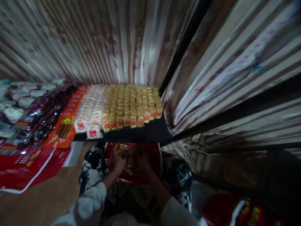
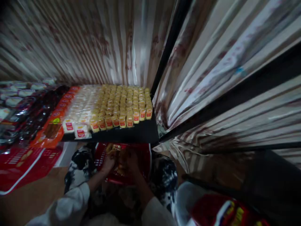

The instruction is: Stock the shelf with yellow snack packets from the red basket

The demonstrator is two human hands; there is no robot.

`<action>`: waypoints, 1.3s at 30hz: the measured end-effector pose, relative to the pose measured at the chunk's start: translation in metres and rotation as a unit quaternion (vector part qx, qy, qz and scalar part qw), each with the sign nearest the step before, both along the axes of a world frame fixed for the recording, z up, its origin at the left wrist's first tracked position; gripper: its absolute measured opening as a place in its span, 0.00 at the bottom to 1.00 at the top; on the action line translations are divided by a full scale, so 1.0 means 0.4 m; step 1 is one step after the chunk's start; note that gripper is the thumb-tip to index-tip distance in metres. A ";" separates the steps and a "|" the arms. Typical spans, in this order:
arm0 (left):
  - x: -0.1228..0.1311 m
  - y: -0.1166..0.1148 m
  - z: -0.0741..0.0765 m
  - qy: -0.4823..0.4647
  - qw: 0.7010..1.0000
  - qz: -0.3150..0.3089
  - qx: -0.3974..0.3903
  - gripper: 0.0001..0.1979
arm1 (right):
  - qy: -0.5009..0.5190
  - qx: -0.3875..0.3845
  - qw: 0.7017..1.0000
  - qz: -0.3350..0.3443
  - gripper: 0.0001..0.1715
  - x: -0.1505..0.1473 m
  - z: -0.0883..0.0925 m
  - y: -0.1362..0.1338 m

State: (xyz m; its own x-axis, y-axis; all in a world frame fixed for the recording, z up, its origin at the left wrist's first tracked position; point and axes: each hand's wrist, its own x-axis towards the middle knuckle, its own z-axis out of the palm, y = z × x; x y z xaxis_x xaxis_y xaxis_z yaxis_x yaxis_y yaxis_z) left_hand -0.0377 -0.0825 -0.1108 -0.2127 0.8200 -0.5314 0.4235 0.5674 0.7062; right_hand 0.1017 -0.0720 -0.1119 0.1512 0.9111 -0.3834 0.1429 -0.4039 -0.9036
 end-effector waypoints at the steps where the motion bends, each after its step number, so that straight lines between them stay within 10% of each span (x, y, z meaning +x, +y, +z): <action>1: 0.002 -0.002 0.014 -0.016 1.000 -0.017 0.009 0.11 | -0.021 0.008 1.000 0.016 0.19 0.008 0.008 -0.008; 9: 0.041 -0.012 0.132 -0.109 0.982 -0.131 0.084 0.20 | -0.075 0.120 0.987 0.075 0.20 0.036 0.122 -0.046; 22: 0.132 0.057 0.329 -0.317 0.935 -0.037 0.156 0.15 | -0.074 0.196 0.978 -0.022 0.26 0.076 0.232 -0.041; 39: 0.205 0.120 0.309 -0.113 0.956 -0.057 0.265 0.11 | -0.343 0.306 0.888 0.013 0.30 0.106 0.293 0.011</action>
